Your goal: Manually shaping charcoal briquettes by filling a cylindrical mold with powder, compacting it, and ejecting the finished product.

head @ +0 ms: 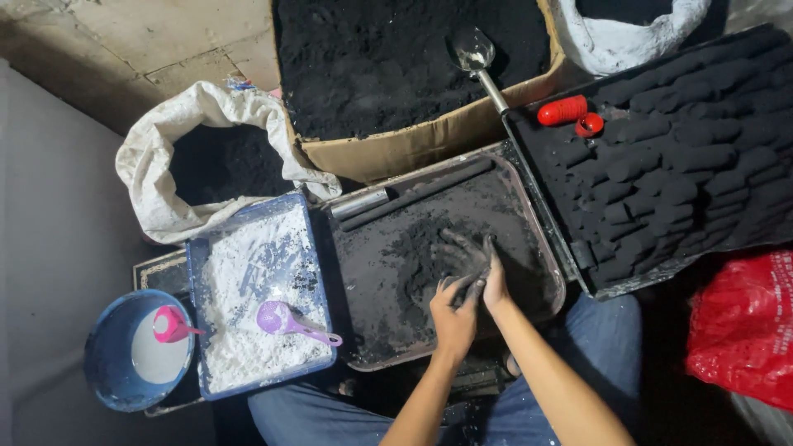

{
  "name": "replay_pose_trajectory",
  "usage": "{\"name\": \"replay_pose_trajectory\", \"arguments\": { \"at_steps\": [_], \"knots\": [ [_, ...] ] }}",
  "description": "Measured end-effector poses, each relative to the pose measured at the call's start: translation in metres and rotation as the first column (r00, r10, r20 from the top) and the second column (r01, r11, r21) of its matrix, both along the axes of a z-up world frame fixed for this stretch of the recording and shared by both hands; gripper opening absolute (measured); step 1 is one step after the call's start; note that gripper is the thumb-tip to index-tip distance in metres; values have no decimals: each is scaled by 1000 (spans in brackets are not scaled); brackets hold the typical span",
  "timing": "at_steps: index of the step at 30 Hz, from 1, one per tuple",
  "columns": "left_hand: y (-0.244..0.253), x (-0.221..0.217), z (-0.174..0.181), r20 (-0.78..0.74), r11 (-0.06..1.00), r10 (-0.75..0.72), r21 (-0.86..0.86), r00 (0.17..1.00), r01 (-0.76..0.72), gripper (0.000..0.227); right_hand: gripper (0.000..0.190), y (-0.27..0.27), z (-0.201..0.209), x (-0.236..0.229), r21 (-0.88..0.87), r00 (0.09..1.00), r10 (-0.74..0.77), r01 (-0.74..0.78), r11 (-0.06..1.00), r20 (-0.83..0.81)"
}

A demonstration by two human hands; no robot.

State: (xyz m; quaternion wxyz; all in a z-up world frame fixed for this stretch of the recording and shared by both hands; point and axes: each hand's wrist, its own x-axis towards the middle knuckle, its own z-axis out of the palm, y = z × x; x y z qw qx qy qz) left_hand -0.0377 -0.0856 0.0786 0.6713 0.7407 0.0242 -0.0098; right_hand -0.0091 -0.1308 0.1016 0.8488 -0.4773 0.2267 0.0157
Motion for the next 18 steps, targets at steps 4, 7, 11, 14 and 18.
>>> {"name": "replay_pose_trajectory", "arguments": {
  "at_steps": [4,7,11,14,18],
  "knots": [
    [0,4,-26,-293,975,40,-200,955,-102,5,46,-1,-8,-4,-199,996,-84,80,977,-9],
    [8,6,-37,-362,977,-18,-205,932,-61,7,46,-27,-99,-7,-325,1000,5,-8,946,-11],
    [18,11,-42,-375,979,-36,-199,926,-42,12,49,-43,-159,-2,-439,990,123,-143,887,-74],
    [29,16,-26,-372,977,25,-189,928,-102,12,53,-55,-202,0,-381,991,96,-125,916,-96],
    [39,21,-4,-369,980,46,-162,928,-113,8,56,-63,-186,-3,-483,938,-10,-169,859,-346]
  ]
}}
